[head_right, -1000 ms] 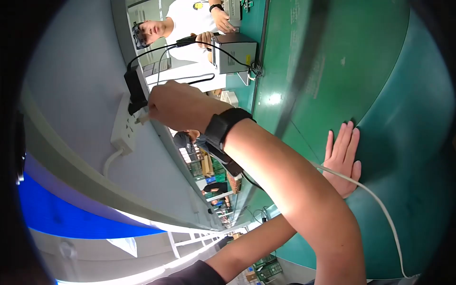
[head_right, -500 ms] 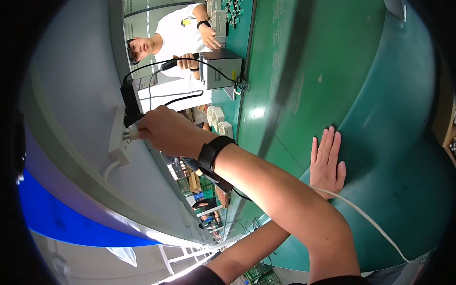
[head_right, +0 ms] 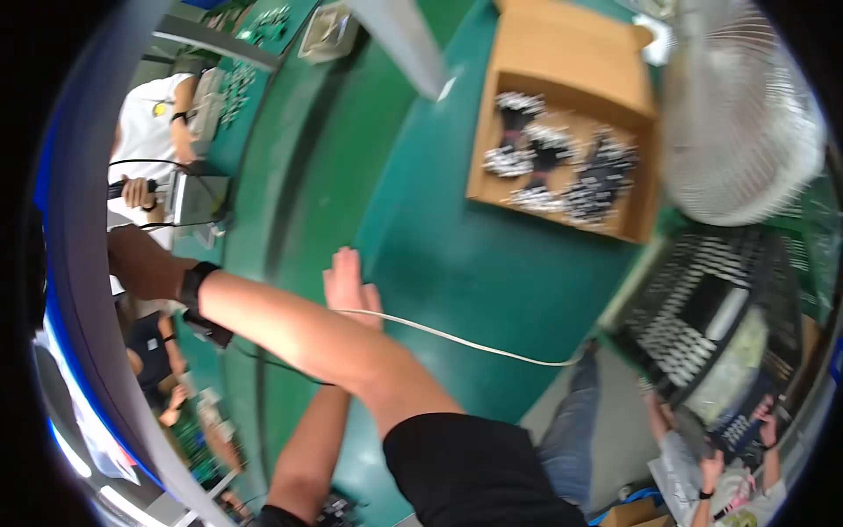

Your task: Inspecting, testing, and sorting electronic modules and cables at a factory workstation.

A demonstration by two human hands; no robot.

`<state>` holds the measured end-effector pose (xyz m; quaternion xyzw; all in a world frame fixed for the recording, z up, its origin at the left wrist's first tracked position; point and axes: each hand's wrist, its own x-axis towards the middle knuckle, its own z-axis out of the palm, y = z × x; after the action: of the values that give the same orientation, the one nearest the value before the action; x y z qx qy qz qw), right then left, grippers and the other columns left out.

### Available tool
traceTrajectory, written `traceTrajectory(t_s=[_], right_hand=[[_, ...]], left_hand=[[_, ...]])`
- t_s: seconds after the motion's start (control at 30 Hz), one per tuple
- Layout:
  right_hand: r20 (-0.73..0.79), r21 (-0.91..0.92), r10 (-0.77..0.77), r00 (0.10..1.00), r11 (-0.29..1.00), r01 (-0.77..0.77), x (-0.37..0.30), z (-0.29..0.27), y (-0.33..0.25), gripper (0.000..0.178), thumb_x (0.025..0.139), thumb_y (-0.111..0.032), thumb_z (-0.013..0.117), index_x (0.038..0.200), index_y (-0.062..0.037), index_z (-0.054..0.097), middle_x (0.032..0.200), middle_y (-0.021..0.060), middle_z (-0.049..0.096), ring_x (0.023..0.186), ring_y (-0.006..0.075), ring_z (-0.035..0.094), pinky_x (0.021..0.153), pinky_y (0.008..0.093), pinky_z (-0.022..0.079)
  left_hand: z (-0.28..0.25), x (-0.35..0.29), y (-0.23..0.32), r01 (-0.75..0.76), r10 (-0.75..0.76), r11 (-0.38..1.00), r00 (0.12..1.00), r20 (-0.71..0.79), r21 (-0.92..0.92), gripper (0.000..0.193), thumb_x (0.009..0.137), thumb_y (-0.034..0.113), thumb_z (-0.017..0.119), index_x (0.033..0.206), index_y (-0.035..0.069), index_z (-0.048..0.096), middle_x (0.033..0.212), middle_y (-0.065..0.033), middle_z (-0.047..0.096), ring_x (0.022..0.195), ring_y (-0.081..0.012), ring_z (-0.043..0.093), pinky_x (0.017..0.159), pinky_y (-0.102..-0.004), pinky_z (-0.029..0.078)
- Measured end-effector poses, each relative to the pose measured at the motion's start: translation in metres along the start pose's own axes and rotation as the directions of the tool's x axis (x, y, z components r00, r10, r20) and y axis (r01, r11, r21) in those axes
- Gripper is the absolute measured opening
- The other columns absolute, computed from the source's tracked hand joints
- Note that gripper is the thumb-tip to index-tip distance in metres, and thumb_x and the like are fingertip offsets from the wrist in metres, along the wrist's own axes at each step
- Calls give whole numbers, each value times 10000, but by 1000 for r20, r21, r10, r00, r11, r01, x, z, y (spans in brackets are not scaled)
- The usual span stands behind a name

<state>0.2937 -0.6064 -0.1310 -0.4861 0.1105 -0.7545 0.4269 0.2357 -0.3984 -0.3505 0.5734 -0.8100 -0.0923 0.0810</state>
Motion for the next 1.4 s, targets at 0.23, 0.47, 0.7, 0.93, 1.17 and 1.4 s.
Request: traceTrajectory(t_s=[0.23,0.47,0.7,0.93,1.17,1.4], right_hand=[[197,-462,85,977,887,16,-25,-22,-40,288,958,-163,562,1187,-13,648,1283,245,617,1238,377,561,1050,469,439],[10,-747,503,864,578,-327,-101,-106,-134,221,900,-134,630,1082,-40,714,1016,184,733,865,384,701,780,447,564],[58,-681,868,494,396,-616,-409,-224,-284,112,986,-114,611,962,-26,676,778,83,686,690,173,655,622,343,512],[532,-832,844,-74,504,-232,-575,-206,-429,187,942,-110,593,1069,-35,707,913,133,751,771,200,720,719,352,579],[296,-952,550,-781,232,-197,-702,-112,-495,252,990,-150,575,1206,-55,662,1025,106,745,840,205,723,699,331,588],[-144,-966,617,-774,-256,-25,-867,-29,-493,211,969,-164,596,1109,-12,644,900,124,700,792,231,717,619,336,575]], left_hand=[[-10,-32,53,124,-150,976,979,-138,-177,657,1025,302,469,1603,54,279,1655,-160,302,1556,-329,213,1270,-517,109],[32,-208,97,253,-334,885,930,154,392,696,1048,399,438,1621,68,224,1702,-136,165,1569,-371,126,1257,-572,71],[-2,-345,194,683,-670,730,723,169,-28,685,1030,374,467,1632,156,224,1696,-135,182,1566,-365,143,1248,-589,107],[-9,-556,302,719,-569,669,660,491,-191,575,960,345,525,1505,176,450,1507,-159,491,1382,-342,479,1108,-536,423],[67,-795,471,834,-438,-152,424,793,-531,517,999,440,512,1380,106,617,1405,-97,629,1275,-297,597,1110,-435,430],[109,-1031,569,350,-740,-405,417,528,-844,540,1026,469,505,1424,117,600,1417,-81,626,1318,-260,553,1180,-380,335]])
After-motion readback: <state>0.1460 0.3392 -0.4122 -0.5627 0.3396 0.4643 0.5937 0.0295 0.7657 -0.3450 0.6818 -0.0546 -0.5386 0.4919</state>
